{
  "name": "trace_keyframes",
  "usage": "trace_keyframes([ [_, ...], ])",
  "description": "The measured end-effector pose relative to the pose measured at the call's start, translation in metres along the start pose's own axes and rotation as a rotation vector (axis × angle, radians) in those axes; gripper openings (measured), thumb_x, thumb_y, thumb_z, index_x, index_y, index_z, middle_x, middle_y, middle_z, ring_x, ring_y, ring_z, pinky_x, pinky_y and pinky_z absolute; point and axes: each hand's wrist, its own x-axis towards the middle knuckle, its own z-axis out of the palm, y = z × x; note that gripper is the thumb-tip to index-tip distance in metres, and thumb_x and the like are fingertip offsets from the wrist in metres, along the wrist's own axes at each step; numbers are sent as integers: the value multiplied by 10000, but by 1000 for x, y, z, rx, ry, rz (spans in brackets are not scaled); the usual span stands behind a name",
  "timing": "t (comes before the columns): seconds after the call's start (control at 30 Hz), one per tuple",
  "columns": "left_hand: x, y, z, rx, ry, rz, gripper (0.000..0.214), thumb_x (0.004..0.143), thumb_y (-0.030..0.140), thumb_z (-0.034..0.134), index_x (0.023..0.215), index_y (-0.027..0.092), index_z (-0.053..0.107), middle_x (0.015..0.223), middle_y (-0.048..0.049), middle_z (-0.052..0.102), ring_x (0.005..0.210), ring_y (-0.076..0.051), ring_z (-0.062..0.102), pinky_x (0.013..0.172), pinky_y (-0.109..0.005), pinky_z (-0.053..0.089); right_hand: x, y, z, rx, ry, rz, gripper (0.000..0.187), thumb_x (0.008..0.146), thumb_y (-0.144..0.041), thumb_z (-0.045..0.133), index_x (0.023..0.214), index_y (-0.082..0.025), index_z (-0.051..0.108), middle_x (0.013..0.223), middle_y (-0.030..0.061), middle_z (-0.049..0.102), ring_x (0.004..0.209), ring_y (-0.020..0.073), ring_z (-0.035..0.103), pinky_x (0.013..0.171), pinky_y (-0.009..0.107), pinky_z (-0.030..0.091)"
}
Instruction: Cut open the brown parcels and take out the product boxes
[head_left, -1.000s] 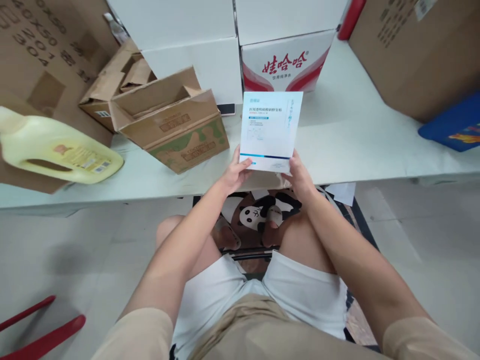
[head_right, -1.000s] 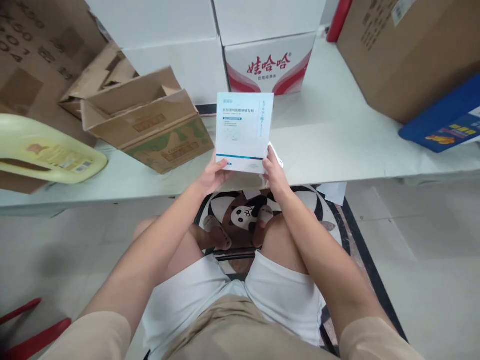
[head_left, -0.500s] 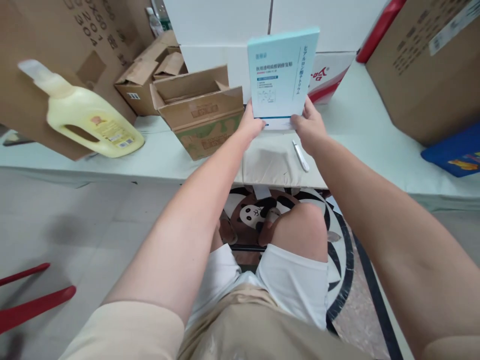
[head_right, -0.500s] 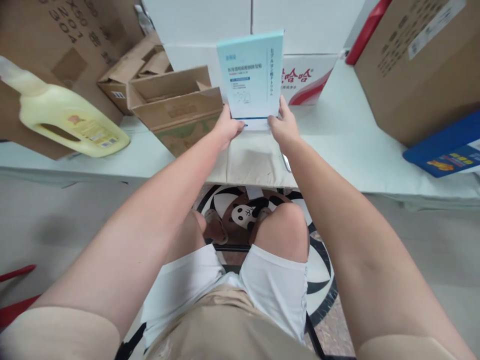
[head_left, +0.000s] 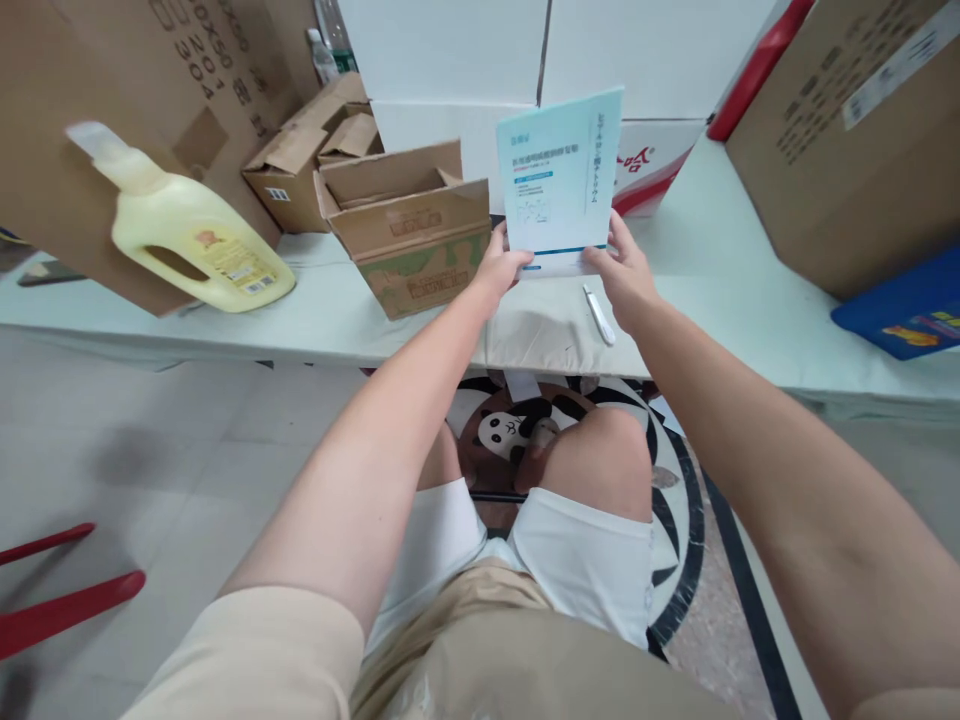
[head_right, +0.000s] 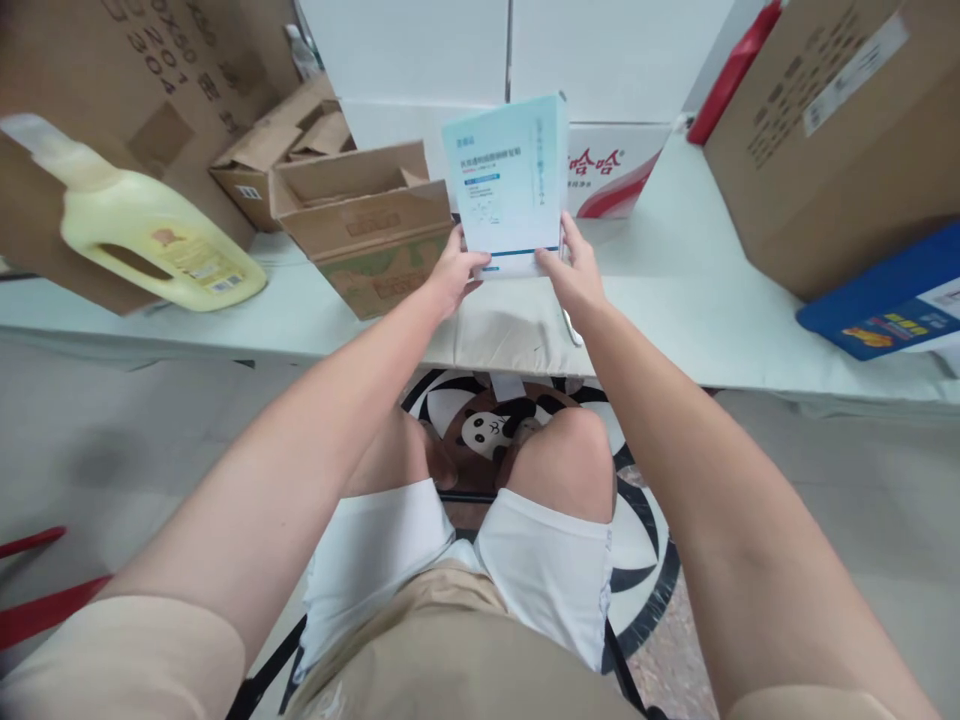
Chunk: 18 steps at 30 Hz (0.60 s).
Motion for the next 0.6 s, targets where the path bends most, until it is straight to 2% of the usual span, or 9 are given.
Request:
trace_keyframes([
  [0.1, -8, -2, 0, -28, -120, -115, 463, 872, 352, 513, 1333, 321, 539, 1301, -37, 648, 1195, -248, 648, 1100, -462, 450, -15, 0, -15, 44, 50, 82, 803, 820, -535, 688, 1540, -367, 376, 1613, 21, 406, 1517, 285, 332, 1246, 529, 327],
  [0.17, -11, -6, 6, -19, -199, -143, 458, 873, 415, 523, 1323, 330, 554, 1276, -35, 654, 1210, -247, 644, 1092, -439, 457, -28, 2, -22, 111, 58, 210, 853, 791, -487, 705, 1546, -380, 322, 1582, 32, 443, 1454, 293, 419, 1190, 561, 393],
  [0.23, -12, -12, 15, -18, -267, -135, 488, 892, 459, 498, 1365, 344, 530, 1276, -34, 653, 1214, -237, 644, 1054, -406, 486, -41, 7, -28, 219, 106, 369, 811, 804, -473, 658, 1524, -432, 286, 1540, 17, 487, 1362, 280, 520, 1095, 543, 490],
  [0.3, -11, -17, 24, 41, -328, -106, 505, 940, 494, 407, 1406, 331, 515, 1272, -47, 657, 1211, -234, 643, 1032, -395, 503, -52, 14, -34, 316, 221, 497, 683, 833, -467, 582, 1461, -479, 315, 1511, -9, 504, 1263, 244, 595, 992, 464, 562],
  [0.33, -11, -20, 27, 129, -342, -77, 512, 956, 485, 377, 1415, 309, 520, 1271, -59, 659, 1211, -236, 641, 1039, -398, 500, -57, 18, -39, 338, 306, 548, 618, 844, -460, 551, 1426, -482, 344, 1503, -14, 503, 1220, 223, 614, 946, 418, 581],
  [0.4, -12, -29, 26, 445, -330, 19, 511, 960, 438, 406, 1421, 262, 540, 1308, -83, 650, 1223, -245, 627, 1076, -411, 480, -63, 27, -53, 298, 495, 663, 526, 855, -437, 525, 1367, -449, 406, 1481, -1, 504, 1151, 192, 622, 864, 346, 594],
  [0.5, -17, -51, 12, 951, -258, 165, 500, 954, 374, 467, 1422, 226, 563, 1433, -100, 591, 1326, -262, 559, 1150, -412, 433, -62, 41, -88, 160, 704, 823, 444, 888, -400, 492, 1329, -374, 453, 1448, 54, 500, 1108, 185, 589, 781, 318, 583],
  [0.6, -25, -77, -3, 1101, -257, 201, 503, 952, 338, 494, 1427, 197, 578, 1542, -115, 520, 1490, -300, 401, 1267, -459, 287, -53, 54, -124, 50, 805, 909, 399, 909, -340, 476, 1308, -322, 470, 1434, 106, 478, 1115, 198, 551, 778, 351, 572],
])
